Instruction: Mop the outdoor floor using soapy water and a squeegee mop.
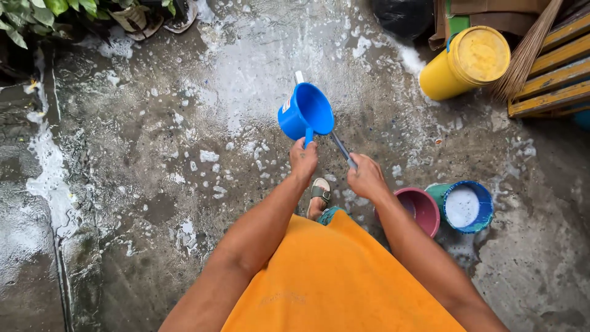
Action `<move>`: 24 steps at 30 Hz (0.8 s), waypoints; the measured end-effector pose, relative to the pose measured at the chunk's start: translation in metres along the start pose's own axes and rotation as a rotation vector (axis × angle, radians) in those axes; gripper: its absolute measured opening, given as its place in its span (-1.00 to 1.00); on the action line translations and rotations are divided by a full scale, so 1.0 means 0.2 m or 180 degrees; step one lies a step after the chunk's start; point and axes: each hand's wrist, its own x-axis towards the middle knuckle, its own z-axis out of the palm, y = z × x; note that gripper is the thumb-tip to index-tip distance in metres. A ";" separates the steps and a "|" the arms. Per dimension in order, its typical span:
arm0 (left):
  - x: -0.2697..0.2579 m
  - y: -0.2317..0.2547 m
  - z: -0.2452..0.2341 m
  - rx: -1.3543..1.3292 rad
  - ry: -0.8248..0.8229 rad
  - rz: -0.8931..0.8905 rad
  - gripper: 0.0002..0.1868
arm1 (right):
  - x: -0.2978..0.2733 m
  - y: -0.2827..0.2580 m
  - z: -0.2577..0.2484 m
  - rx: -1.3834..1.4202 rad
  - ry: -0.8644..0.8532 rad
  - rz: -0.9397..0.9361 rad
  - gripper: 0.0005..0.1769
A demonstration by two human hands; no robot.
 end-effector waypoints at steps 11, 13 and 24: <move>-0.15 0.14 -0.09 -0.0122 -0.0030 -0.0061 -0.69 | 0.10 -0.35 -0.11 0.0080 0.0103 0.0222 -0.69; -0.16 0.19 -0.11 -0.0068 -0.0012 -0.0061 -0.70 | 0.14 -0.43 -0.15 -0.0238 -0.0330 0.0500 -0.75; -0.07 0.13 -0.11 0.0223 0.0409 -0.0043 -0.67 | 0.47 -0.22 0.33 -0.0471 -0.0777 0.0811 -0.68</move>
